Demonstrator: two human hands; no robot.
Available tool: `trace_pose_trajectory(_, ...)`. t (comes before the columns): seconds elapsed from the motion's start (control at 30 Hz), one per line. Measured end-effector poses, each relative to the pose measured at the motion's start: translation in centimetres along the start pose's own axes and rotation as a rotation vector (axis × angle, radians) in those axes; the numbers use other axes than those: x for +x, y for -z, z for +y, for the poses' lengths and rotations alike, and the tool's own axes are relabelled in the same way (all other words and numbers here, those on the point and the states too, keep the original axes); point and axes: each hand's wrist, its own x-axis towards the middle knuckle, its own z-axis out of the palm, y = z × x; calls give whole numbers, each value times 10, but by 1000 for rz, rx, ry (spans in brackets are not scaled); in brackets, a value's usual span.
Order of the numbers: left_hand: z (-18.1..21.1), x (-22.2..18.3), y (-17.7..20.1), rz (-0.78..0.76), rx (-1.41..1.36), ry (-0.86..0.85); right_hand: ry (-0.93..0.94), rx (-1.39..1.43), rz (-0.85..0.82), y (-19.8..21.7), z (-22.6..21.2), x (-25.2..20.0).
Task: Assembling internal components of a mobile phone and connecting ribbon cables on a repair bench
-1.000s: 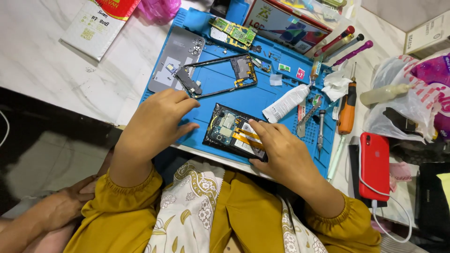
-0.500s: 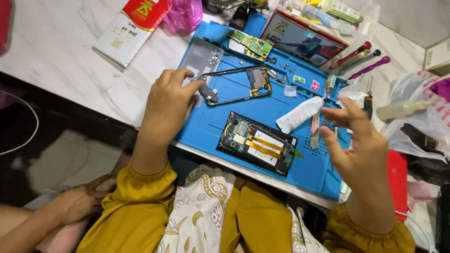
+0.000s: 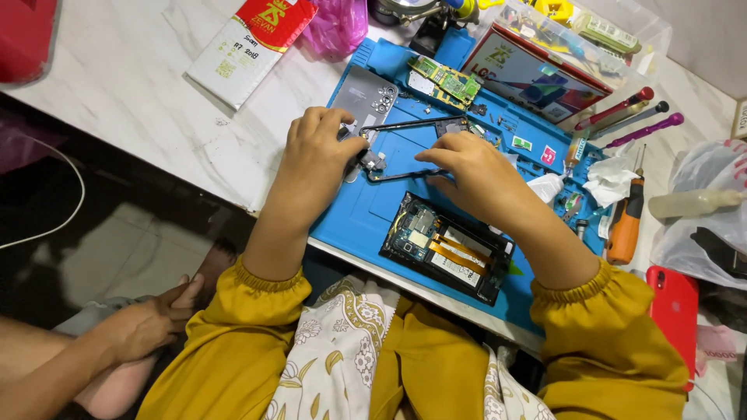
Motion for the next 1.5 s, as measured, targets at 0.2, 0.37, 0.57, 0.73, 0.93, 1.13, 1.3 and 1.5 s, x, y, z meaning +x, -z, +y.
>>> trace_pose_trajectory(0.2, 6, 5, 17, -25, -58, 17, 79, 26, 69, -12, -1, 19)
trace_pose_trajectory(0.37, 3, 11, 27, 190, -294, 53, 137, 34, 146, -30, -5, 40)
trace_pose_trajectory(0.57, 7, 11, 53, 645, -485, 109, 251, -133, 272, -63, 4, 54)
trace_pose_trajectory(0.73, -1, 1, 53, 786, -513, 172, 255, -214, 314, -61, 29, 65)
trace_pose_trajectory(0.93, -8, -8, 51, 1011, -663, 163, 249, -255, 387, -54, 55, 86)
trace_pose_trajectory(1.13, -2, -7, 56, 1080, -780, 200, 133, -164, 216, -46, 42, 76)
trace_pose_trajectory(1.3, 5, -4, 57, 1008, -768, 215, 56, -255, 189, -48, 55, 61)
trace_pose_trajectory(1.5, 16, 3, 70, 755, -659, 157, 28, -307, 136, -36, 74, 35)
